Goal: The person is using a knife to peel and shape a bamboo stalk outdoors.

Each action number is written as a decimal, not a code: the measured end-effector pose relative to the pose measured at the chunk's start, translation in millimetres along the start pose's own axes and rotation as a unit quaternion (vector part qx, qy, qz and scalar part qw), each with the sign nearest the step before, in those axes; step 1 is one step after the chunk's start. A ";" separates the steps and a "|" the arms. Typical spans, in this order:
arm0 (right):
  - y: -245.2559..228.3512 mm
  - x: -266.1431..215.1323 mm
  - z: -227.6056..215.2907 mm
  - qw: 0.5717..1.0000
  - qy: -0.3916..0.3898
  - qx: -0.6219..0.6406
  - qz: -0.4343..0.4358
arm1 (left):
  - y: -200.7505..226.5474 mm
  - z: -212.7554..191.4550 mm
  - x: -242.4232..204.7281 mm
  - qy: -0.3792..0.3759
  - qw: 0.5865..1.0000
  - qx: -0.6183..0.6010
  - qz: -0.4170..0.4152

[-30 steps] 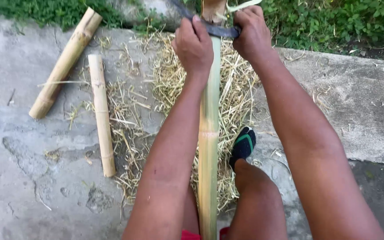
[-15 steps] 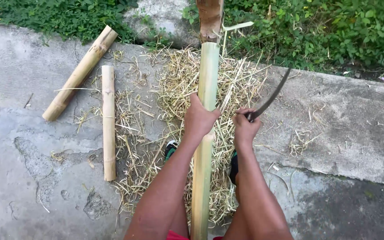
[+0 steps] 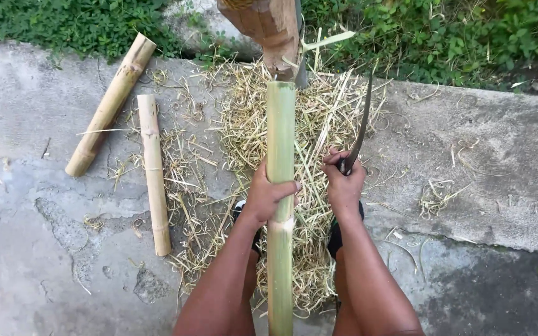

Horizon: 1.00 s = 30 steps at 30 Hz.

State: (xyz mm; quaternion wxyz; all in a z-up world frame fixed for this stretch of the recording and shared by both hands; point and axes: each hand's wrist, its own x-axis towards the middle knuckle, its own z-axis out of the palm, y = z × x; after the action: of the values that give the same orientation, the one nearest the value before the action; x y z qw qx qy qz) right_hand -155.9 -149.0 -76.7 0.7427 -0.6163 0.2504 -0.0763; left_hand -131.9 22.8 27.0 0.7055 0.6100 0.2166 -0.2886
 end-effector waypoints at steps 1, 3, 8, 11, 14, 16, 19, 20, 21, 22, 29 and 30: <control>-0.4 0.8 -3.4 1.000 -0.005 -0.004 -0.006 | -4.6 -1.7 1.8 -0.014 1.000 -0.003 0.011; -9.4 2.2 -6.0 1.000 -0.010 -0.010 -0.020 | -11.9 -5.1 3.2 -0.032 0.999 -0.008 0.029; -35.4 -3.4 -18.9 0.983 -0.051 -0.099 -0.147 | -23.5 -6.7 -3.4 -0.045 0.991 -0.046 0.114; -47.6 -12.5 -29.6 0.977 -0.066 -0.155 -0.132 | -9.4 1.5 -21.7 0.037 0.982 -0.005 0.184; -65.2 -13.4 -24.9 0.946 -0.041 -0.208 -0.245 | 1.4 4.9 -36.5 0.112 0.951 0.103 0.271; -86.6 -14.3 -12.2 0.917 -0.044 -0.273 -0.286 | -4.3 -5.7 -30.3 0.135 0.930 0.152 0.306; -108.9 0.8 9.3 0.853 -0.062 -0.387 -0.344 | -16.6 -18.7 10.7 0.172 0.891 0.203 0.369; -114.6 8.5 17.5 0.823 -0.080 -0.426 -0.367 | -20.7 -22.4 28.7 0.192 0.870 0.209 0.404; -115.8 16.9 22.3 0.822 -0.080 -0.430 -0.365 | -4.3 -19.7 34.0 0.190 0.872 0.206 0.401; -117.3 25.2 26.7 0.785 -0.071 -0.485 -0.379 | 12.1 -16.6 39.1 0.146 0.904 0.107 0.387; -125.7 72.4 45.7 0.666 -0.038 -0.607 -0.432 | 59.3 -3.8 82.2 0.183 0.942 0.105 0.261; -129.7 73.5 47.2 0.665 -0.033 -0.608 -0.432 | 61.3 1.2 82.4 0.178 0.942 0.105 0.263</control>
State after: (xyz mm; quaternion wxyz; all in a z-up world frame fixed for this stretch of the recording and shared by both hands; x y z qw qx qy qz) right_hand -45.1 -168.2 32.0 0.0941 -0.9724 -0.0779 -0.1990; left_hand -29.8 15.3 18.0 0.6378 0.7576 0.1387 -0.0006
